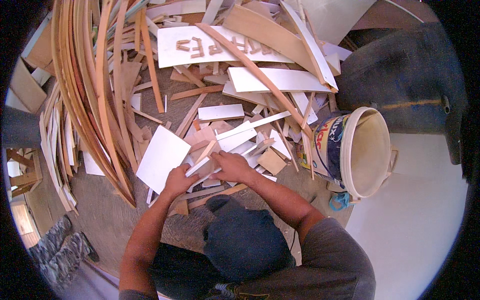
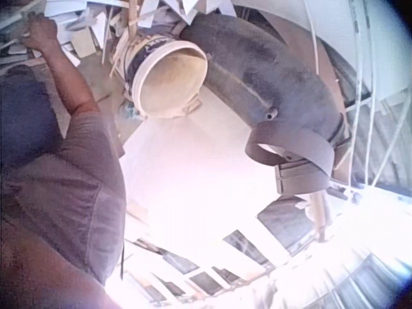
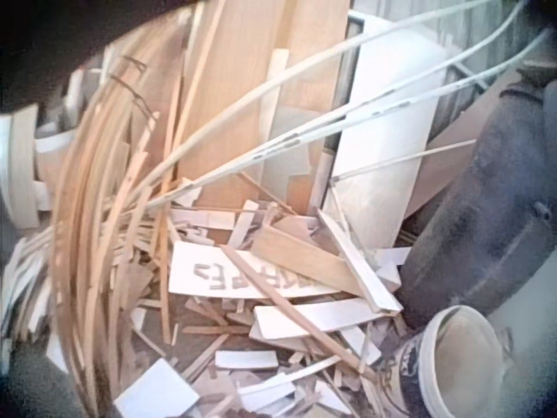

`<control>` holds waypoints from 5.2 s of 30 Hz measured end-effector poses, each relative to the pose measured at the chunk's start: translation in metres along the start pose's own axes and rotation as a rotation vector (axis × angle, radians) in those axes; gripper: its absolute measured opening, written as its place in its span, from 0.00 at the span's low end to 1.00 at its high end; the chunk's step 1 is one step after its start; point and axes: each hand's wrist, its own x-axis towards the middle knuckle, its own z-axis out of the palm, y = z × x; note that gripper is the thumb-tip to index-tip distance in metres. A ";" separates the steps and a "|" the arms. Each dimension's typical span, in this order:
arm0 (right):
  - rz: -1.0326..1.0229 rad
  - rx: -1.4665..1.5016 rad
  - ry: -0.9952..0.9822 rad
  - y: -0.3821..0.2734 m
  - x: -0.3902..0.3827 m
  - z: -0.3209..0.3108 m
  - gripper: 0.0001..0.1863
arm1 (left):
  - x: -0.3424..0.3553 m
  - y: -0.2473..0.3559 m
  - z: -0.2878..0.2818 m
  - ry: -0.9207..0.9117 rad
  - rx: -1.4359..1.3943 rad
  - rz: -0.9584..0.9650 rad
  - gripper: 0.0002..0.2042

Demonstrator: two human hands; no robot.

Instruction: The person constructs a small wooden frame by measuring and cutting wood strips with a saw, using pliers to handle small pieces, and checking the fit against a white rectangular base before searching for more materials in a scrap pile.

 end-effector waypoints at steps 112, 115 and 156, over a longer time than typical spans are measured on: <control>0.117 -0.118 0.494 0.091 0.039 -0.066 0.26 | 0.012 -0.039 -0.031 0.357 -0.079 -0.380 0.27; 0.283 -0.012 0.424 0.099 0.027 -0.079 0.27 | 0.013 -0.037 -0.034 0.357 -0.260 -0.329 0.26; 0.125 1.782 0.319 0.091 0.037 -0.039 0.23 | 0.004 -0.023 -0.073 0.651 -1.191 -0.291 0.17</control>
